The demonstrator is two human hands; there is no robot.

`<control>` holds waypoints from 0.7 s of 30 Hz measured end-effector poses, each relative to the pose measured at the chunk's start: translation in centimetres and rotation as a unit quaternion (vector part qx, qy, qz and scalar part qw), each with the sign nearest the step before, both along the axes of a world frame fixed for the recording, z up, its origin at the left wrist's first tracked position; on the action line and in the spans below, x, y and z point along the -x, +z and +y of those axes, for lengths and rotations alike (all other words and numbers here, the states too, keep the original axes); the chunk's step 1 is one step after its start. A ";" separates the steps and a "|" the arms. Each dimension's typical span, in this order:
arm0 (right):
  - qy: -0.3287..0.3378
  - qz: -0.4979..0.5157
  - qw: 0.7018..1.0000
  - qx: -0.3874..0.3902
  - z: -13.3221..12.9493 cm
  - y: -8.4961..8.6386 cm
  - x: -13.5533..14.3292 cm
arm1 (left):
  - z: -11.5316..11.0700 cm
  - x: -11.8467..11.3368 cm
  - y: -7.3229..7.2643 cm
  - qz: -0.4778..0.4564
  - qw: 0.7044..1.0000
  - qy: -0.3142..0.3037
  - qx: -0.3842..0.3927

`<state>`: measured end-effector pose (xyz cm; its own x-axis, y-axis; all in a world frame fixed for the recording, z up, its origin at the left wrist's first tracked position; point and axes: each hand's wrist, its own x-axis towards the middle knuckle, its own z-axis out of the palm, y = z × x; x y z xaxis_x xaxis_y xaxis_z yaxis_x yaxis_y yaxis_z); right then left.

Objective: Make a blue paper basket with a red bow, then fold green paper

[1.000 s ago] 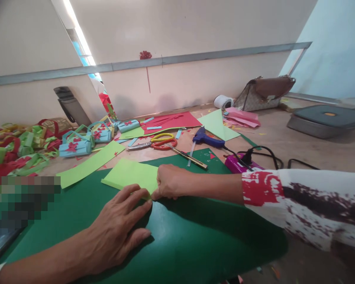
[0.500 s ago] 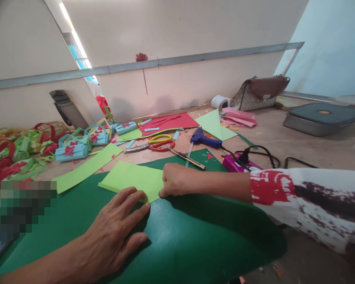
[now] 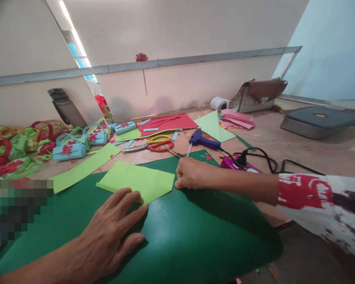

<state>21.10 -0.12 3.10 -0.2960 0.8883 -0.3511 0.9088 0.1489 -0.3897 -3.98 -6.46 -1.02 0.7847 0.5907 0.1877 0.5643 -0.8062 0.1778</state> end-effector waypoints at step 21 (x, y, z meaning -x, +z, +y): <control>0.094 -0.095 0.980 -0.150 1.4 0.4 5.0 | 0.2 -0.1 0.2 -0.014 0.999 0.008 0.035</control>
